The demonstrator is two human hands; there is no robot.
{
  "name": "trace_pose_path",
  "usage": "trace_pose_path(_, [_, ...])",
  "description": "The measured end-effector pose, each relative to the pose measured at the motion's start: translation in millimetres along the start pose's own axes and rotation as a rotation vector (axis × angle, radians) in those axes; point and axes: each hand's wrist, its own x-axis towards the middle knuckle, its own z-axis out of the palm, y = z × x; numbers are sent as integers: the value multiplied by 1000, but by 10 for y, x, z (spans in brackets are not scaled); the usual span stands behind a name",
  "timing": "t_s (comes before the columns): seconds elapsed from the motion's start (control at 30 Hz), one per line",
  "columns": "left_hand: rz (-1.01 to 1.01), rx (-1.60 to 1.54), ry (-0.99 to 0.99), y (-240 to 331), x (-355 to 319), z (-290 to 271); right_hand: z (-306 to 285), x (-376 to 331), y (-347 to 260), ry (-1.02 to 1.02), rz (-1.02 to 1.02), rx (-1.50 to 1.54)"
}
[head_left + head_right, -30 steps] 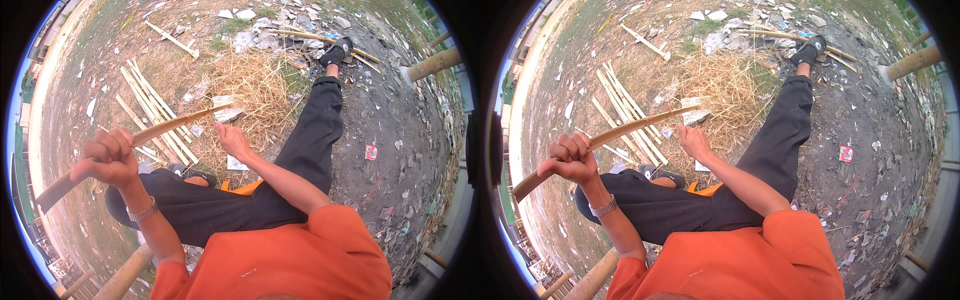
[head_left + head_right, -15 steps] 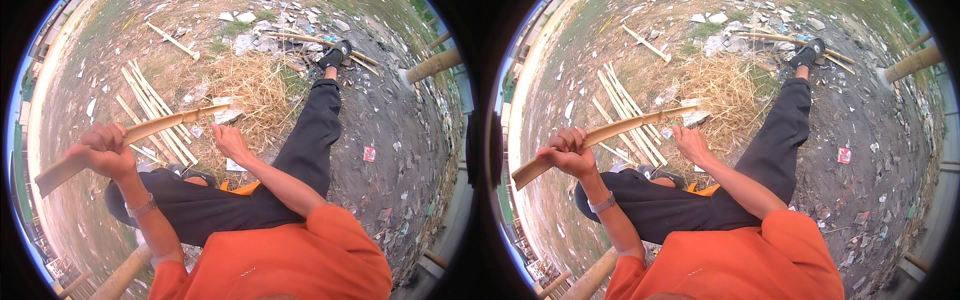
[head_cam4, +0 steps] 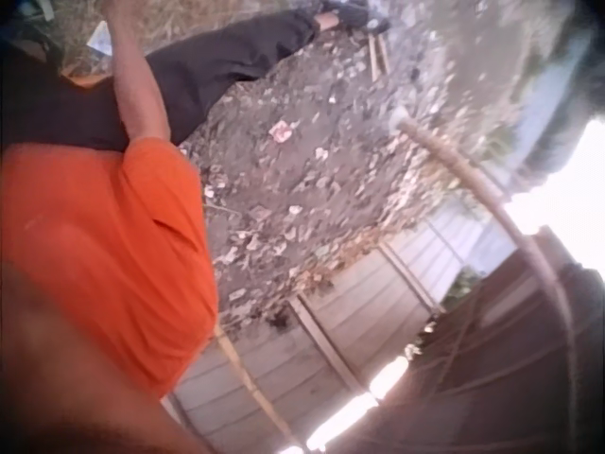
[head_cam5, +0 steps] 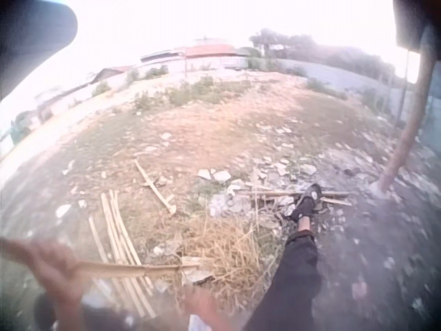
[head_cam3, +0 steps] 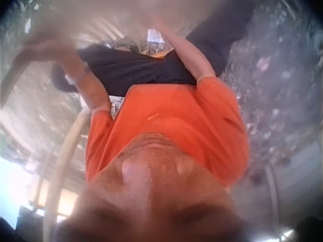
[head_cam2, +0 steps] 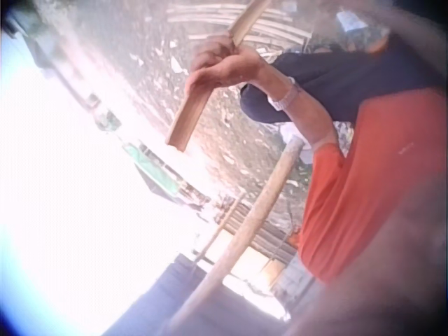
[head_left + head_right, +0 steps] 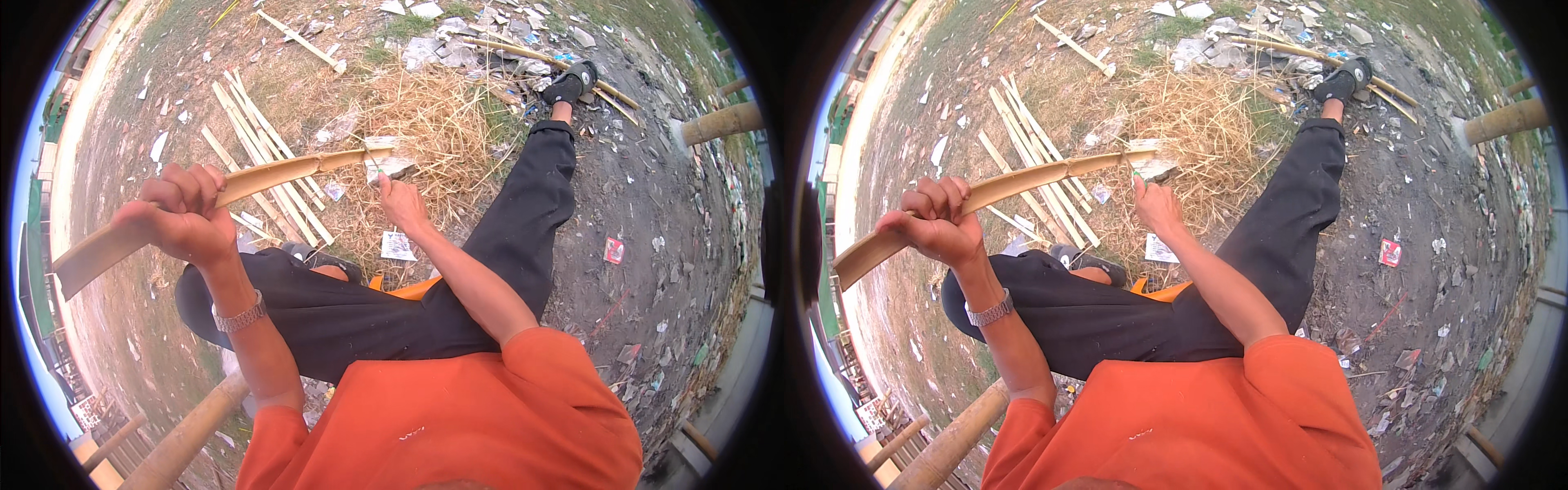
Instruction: The person sits on the ground and uses a green utility knife to shave the surface of a long bamboo stick. They hold the stick with their left hand and scrape along its length with the knife in their right hand, creating thin shavings.
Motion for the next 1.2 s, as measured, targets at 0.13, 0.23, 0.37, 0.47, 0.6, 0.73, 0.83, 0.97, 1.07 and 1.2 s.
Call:
trace_pose_path(0.13, [-21,-39,-10,-1,-13,23,-25,86,348,-72,161,-62])
trace_pose_path(0.23, [-12,-5,10,-3,-25,33,-10,127,281,-136,224,-60])
trace_pose_path(0.37, [7,115,193,-3,30,65,-60,46,61,-85,149,44])
trace_pose_path(0.47, [8,148,284,2,53,41,-147,-92,-126,13,-67,133])
trace_pose_path(0.6, [9,133,268,5,22,56,-147,-106,-415,-92,-119,123])
trace_pose_path(0.73, [4,121,193,15,17,89,27,60,-175,24,-45,80])
trace_pose_path(0.83, [4,136,267,21,-3,148,-77,43,-287,-79,-14,87])
trace_pose_path(0.97, [-1,153,307,41,-34,255,151,160,-8,93,-78,7])
trace_pose_path(1.07, [16,167,341,34,4,194,116,133,-142,9,-21,36])
trace_pose_path(1.2, [19,165,335,46,-31,204,156,157,-62,95,-94,4])
